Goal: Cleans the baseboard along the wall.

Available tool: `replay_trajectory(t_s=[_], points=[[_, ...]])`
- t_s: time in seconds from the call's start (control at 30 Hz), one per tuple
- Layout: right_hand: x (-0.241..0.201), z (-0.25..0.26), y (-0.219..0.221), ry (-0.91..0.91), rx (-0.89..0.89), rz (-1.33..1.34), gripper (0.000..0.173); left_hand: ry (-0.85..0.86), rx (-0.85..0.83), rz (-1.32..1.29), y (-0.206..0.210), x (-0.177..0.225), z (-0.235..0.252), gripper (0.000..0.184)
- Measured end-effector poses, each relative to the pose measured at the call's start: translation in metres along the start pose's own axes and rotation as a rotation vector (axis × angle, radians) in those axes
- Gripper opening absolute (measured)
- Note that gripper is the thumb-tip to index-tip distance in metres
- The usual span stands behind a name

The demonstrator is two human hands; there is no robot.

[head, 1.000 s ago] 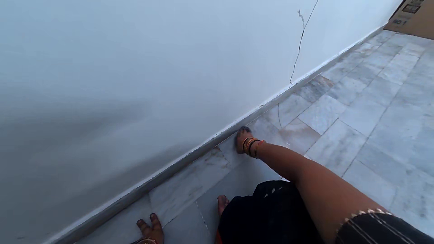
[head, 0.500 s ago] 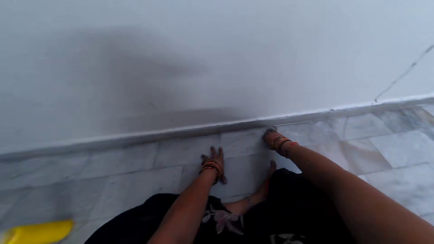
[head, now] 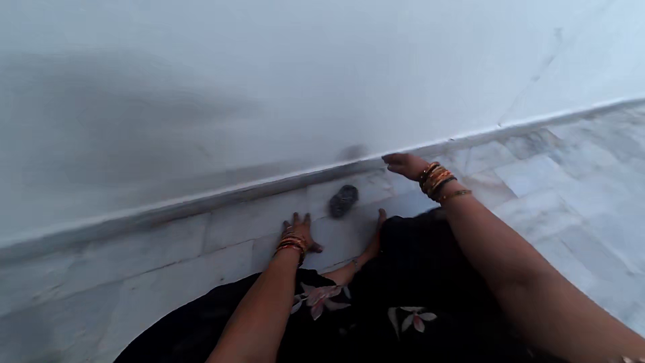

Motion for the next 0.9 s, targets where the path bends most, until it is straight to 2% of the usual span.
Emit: replay_trajectory(t_s=[0.1,0.17,0.23,0.27,0.37,0.43,0.5,0.57,0.63,0.7,0.73,0.77,0.8,0.83,0.87,0.9], points=[[0.053,-0.093,-0.045,0.1,0.276,0.024,0.041,0.036,0.012,0.072,0.008,-0.002,0.01,0.123],[0.118,-0.166,-0.045,0.318,0.414,-0.033,0.041,0.053,0.039,0.113,0.012,-0.006,0.028,0.124],[0.183,-0.239,-0.01,0.559,0.424,-0.05,0.043,0.057,0.032,0.153,0.014,-0.005,0.042,0.123],[0.207,-0.272,0.017,0.624,0.424,-0.041,0.045,0.05,0.025,0.161,0.015,-0.003,0.044,0.122],[0.23,-0.338,0.114,0.584,0.45,0.001,0.058,0.018,0.013,0.164,0.013,0.0,0.045,0.119],[0.214,-0.349,0.175,0.518,0.355,0.006,0.064,0.0,0.004,0.169,0.012,0.001,0.045,0.119],[0.19,-0.337,0.218,0.436,0.19,0.048,0.051,-0.002,-0.003,0.167,0.011,0.003,0.043,0.118],[0.187,-0.319,0.244,0.403,0.171,0.145,0.045,0.008,-0.003,0.161,0.013,0.004,0.044,0.117],[0.196,-0.304,0.248,0.461,0.246,0.336,0.045,0.031,0.001,0.163,0.015,0.006,0.043,0.113],[0.215,-0.288,0.244,0.641,0.281,0.753,0.048,0.044,0.008,0.153,0.017,0.009,0.041,0.108],[0.229,-0.28,0.246,0.623,0.364,0.946,0.049,0.047,0.016,0.137,0.018,0.01,0.038,0.106],[0.236,-0.274,0.243,0.507,0.425,0.984,0.049,0.05,0.025,0.124,0.018,0.012,0.036,0.105],[0.237,-0.27,0.236,0.268,0.473,0.936,0.049,0.045,0.03,0.122,0.017,0.014,0.035,0.104],[0.228,-0.269,0.221,-0.102,0.504,0.82,0.051,0.035,0.029,0.124,0.017,0.014,0.035,0.104],[0.182,-0.277,0.187,0.345,0.441,0.963,0.044,0.021,0.024,0.126,0.018,0.015,0.036,0.104],[0.133,-0.285,0.152,0.75,0.3,1.028,0.045,0.008,0.017,0.132,0.018,0.015,0.037,0.105]])
Point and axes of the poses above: each hand's wrist, its own z-axis towards the middle knuckle, its own y-axis out of the palm, x = y × z, the point moved 8 cm from there along z, towards the middle knuckle, and after that the axes turned 9 degrees about -x, right-handed, at the moved point
